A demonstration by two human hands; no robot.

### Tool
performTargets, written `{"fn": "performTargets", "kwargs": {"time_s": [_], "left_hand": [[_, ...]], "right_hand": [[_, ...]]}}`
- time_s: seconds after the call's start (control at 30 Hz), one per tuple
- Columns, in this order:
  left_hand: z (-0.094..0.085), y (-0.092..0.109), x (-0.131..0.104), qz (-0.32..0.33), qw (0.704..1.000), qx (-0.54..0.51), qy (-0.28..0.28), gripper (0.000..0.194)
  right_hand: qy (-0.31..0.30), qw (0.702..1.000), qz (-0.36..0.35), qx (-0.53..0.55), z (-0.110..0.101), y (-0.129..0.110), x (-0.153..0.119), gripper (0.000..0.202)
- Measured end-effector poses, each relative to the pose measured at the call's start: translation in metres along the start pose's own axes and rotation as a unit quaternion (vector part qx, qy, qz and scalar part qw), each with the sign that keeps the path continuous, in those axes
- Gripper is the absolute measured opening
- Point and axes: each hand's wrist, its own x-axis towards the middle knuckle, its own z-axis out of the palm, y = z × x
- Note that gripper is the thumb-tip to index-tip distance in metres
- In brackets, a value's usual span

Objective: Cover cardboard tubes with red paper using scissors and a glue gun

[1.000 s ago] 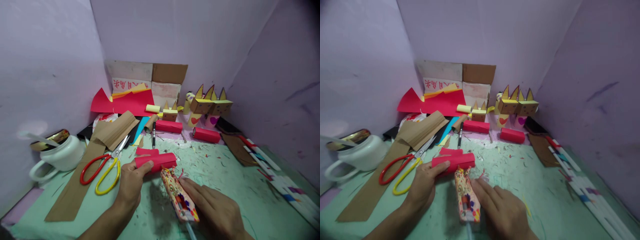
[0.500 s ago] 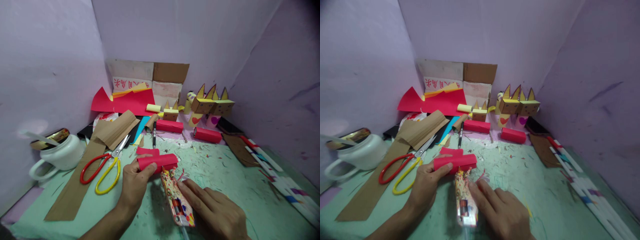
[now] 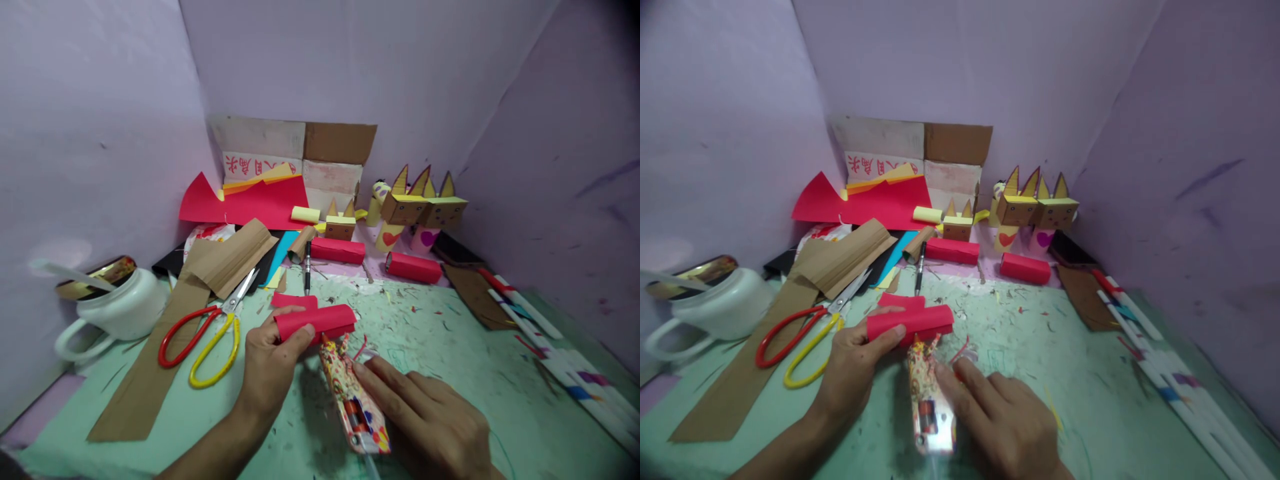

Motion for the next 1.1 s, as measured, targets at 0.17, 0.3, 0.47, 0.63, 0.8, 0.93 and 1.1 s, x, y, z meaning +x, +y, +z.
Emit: {"fn": "performTargets", "kwargs": {"time_s": [0.17,0.3,0.47,0.63,0.8,0.93,1.1], "left_hand": [[0.0028,0.0117,-0.0063,0.066,0.995,0.066,0.024,0.011],[0.0024,0.0107,-0.007,0.099,0.989,0.102,0.031,0.018],[0.0016,0.0068,-0.005,0.107,0.987,0.118,0.014,0.013],[0.0001,0.007,-0.0042,0.079,0.993,0.093,-0.008,0.01],[-0.0013,0.0058,-0.0041,0.074,0.993,0.09,-0.012,0.01],[-0.0008,0.0051,-0.0033,0.085,0.992,0.097,-0.016,0.008],[-0.0024,0.0051,-0.0019,0.084,0.993,0.08,-0.036,0.012]], "right_hand": [[0.007,1.0,-0.01,0.007,0.0001,0.0044,-0.0019,0.048],[0.008,1.0,-0.016,0.008,0.0001,0.0073,-0.002,0.053],[0.008,1.0,-0.007,0.0,0.0,0.0075,-0.0014,0.059],[0.018,1.0,-0.006,-0.005,-0.0009,0.0066,0.0004,0.058],[0.017,1.0,0.002,-0.012,0.0001,0.0065,-0.0007,0.061],[0.02,1.0,0.016,0.004,0.0015,0.0069,-0.0014,0.063],[0.028,0.999,0.035,-0.001,0.0032,0.0074,-0.0004,0.067]]}}
